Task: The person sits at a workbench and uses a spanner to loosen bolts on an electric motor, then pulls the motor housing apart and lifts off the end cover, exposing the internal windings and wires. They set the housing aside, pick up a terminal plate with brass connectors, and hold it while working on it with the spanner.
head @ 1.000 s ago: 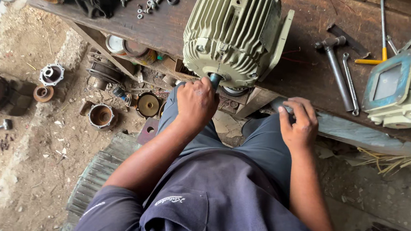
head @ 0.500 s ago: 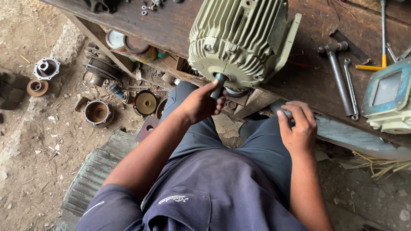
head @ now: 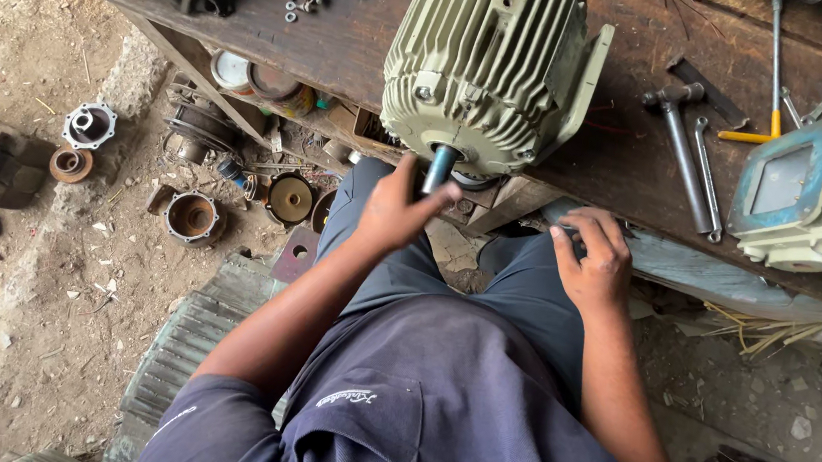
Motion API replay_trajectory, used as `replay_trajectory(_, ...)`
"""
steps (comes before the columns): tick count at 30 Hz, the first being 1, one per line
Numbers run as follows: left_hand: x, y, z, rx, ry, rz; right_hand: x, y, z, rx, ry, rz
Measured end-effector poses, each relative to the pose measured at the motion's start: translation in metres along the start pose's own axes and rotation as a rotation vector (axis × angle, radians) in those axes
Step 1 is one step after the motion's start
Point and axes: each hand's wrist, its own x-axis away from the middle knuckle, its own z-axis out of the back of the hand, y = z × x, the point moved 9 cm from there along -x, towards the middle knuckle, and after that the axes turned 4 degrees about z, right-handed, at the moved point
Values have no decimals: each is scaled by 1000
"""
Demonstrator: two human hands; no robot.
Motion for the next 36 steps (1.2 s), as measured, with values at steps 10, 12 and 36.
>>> replay_trajectory(10, -12, -62, -87, 1143, -548, 508, -5, -1, -1, -4, -4, -9)
replay_trajectory(12, -16, -65, -89, 1152, -516, 466, -4, 1, -1, -9, -8, -7)
replay_trajectory(36, 41, 77, 32, -282, 109, -428, -31, -256, 118, -1546, -700, 999)
